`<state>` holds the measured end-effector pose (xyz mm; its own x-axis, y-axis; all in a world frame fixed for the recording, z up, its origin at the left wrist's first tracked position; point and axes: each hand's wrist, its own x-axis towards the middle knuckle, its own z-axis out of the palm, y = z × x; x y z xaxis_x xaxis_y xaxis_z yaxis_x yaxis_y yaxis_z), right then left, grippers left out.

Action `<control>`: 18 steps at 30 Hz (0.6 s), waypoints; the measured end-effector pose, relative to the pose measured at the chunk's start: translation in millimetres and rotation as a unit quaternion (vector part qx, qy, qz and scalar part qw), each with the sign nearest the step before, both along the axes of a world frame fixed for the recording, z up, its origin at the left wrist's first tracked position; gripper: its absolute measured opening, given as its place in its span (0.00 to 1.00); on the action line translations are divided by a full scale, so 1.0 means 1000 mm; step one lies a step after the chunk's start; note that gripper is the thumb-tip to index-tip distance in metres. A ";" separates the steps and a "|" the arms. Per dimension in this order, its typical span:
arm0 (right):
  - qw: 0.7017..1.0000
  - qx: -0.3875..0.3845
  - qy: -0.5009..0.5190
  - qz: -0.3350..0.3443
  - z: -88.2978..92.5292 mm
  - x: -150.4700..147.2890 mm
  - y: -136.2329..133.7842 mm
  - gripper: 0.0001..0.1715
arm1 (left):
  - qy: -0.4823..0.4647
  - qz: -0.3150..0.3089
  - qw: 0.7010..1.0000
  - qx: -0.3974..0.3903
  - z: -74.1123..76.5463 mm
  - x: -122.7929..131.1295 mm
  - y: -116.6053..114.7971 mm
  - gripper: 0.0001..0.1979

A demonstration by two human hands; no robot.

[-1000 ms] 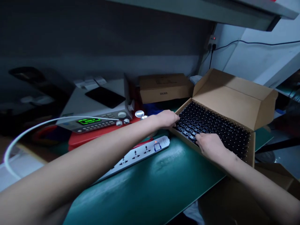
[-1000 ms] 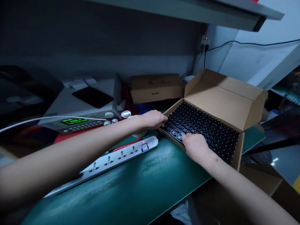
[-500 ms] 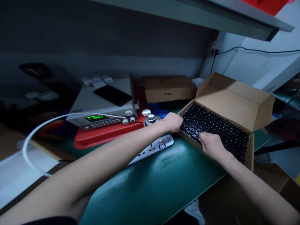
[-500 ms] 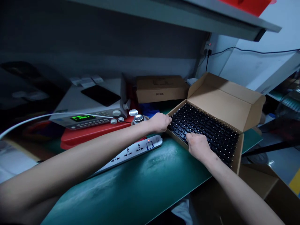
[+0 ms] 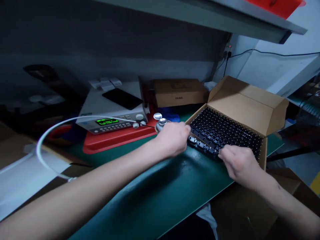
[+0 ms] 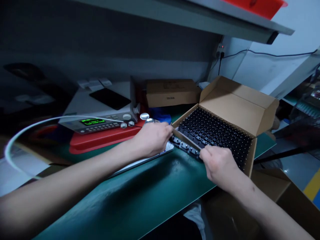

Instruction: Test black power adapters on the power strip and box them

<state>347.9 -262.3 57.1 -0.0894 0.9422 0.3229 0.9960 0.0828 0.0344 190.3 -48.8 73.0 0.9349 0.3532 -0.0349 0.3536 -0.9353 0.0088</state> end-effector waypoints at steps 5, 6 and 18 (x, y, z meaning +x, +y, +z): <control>0.994 -0.080 0.064 0.047 -0.059 -0.037 -0.019 0.14 | 0.084 0.063 0.992 -0.074 -0.063 -0.056 -0.046 0.12; 0.992 -0.089 0.070 0.048 -0.068 -0.040 -0.022 0.15 | 0.077 0.071 0.991 -0.077 -0.074 -0.062 -0.052 0.13; 0.967 -0.096 0.238 -0.003 -0.111 -0.037 -0.032 0.23 | -0.028 0.054 0.988 -0.142 -0.109 -0.098 -0.048 0.16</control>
